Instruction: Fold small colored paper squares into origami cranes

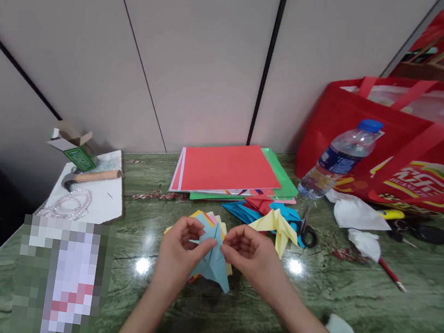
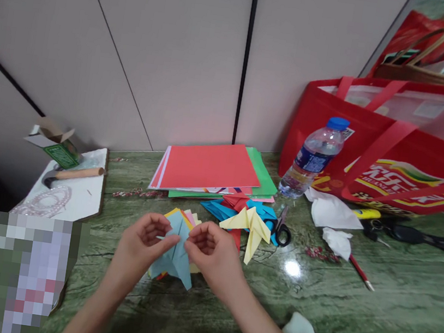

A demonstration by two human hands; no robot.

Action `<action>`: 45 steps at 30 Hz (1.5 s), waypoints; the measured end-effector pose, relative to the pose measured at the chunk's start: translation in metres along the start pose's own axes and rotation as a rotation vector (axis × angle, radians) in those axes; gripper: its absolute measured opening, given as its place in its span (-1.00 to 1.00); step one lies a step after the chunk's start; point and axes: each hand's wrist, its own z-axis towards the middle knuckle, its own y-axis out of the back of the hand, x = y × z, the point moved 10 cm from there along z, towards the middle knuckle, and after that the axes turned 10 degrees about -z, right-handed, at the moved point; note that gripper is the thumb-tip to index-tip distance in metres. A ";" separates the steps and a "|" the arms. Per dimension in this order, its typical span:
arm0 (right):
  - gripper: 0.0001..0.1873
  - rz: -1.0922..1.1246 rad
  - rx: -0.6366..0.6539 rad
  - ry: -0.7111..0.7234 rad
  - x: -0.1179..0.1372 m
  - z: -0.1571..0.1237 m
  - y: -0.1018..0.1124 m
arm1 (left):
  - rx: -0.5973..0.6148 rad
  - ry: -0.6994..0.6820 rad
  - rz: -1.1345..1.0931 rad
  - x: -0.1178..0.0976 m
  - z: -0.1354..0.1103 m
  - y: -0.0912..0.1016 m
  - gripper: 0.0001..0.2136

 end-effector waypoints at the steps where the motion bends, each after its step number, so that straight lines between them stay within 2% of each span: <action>1: -0.81 -0.012 -0.011 0.008 0.001 0.000 0.001 | -0.028 -0.040 0.052 -0.004 0.000 0.003 -0.78; 4: -0.82 -0.059 -0.030 0.026 0.001 0.000 0.004 | -0.053 -0.184 0.264 -0.017 -0.005 0.005 -0.82; 8: -0.85 -0.129 -0.036 0.023 0.000 -0.001 0.004 | -0.003 -0.420 0.506 -0.036 -0.016 -0.004 -0.91; 11: -0.88 -0.126 -0.044 0.017 0.000 -0.001 0.004 | 0.064 -0.475 0.543 -0.040 -0.020 -0.014 -0.92; 16: -0.89 -0.115 -0.044 0.026 0.001 -0.001 0.004 | 0.130 -0.466 0.494 -0.037 -0.020 -0.022 -0.94; 23: -0.94 -0.122 0.003 0.056 0.005 -0.001 0.000 | 0.135 -0.512 0.466 -0.039 -0.018 -0.023 -0.94; 29: -0.93 -0.078 0.048 0.063 0.006 -0.001 -0.005 | 0.146 -0.235 0.318 -0.022 -0.010 -0.019 -0.95; 35: -0.90 -0.031 0.066 0.083 0.007 -0.002 -0.007 | 0.168 -0.121 0.225 -0.014 -0.009 -0.019 -0.94; 40: -0.89 -0.054 0.120 0.105 0.005 -0.002 -0.012 | 0.244 -0.195 0.267 -0.024 -0.014 -0.026 -0.90; 45: -0.90 -0.029 0.098 0.086 0.002 -0.002 -0.010 | 0.270 -0.323 0.318 -0.033 -0.019 -0.033 -0.88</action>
